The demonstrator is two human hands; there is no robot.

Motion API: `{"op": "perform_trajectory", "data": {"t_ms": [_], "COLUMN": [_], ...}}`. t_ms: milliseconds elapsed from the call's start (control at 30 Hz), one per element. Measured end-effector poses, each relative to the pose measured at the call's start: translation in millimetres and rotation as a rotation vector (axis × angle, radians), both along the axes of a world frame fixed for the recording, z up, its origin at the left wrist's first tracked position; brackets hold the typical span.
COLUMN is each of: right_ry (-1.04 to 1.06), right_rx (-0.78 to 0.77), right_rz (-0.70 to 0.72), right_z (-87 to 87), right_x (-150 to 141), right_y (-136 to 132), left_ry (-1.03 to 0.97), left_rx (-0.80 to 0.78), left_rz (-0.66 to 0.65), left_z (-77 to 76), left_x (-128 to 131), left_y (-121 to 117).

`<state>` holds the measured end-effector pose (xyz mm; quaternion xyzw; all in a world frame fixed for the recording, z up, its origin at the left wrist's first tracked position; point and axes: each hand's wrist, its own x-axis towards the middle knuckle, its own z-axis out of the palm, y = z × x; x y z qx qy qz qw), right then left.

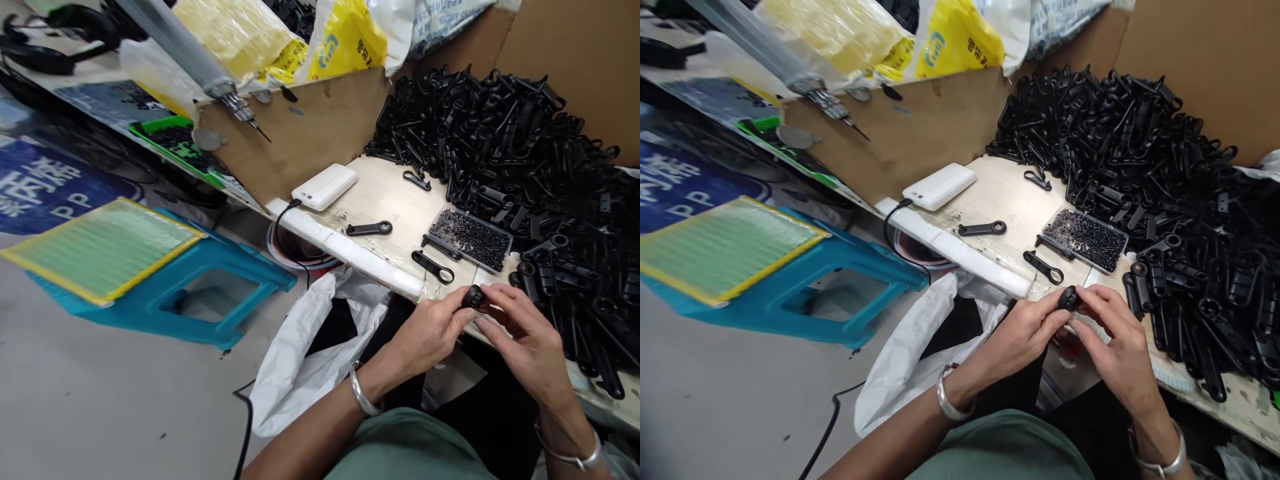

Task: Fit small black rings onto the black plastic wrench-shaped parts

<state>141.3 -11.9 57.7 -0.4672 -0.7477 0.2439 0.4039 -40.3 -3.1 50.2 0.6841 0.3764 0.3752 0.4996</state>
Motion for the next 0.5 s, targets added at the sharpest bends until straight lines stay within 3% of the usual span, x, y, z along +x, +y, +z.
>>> {"op": "perform_trajectory", "data": {"t_ms": [200, 300, 500], "right_ry": [0.278, 0.382, 0.353], "right_rx": [-0.324, -0.492, -0.502], "right_rz": [-0.133, -0.120, -0.300], "right_z": [-13.6, -22.1, -16.9], "right_x": [10.5, 10.3, -11.5], "right_y": [-5.5, -12.7, -21.0], "left_ry": [-0.070, -0.039, -0.023], "left_rx": [-0.028, -0.013, -0.041], "left_rz": [-0.066, -0.049, 0.031], "left_z": [-3.7, -6.5, -15.0], "left_x": [10.1, 13.9, 17.9], "left_y": [-13.4, -17.0, -20.3]}}
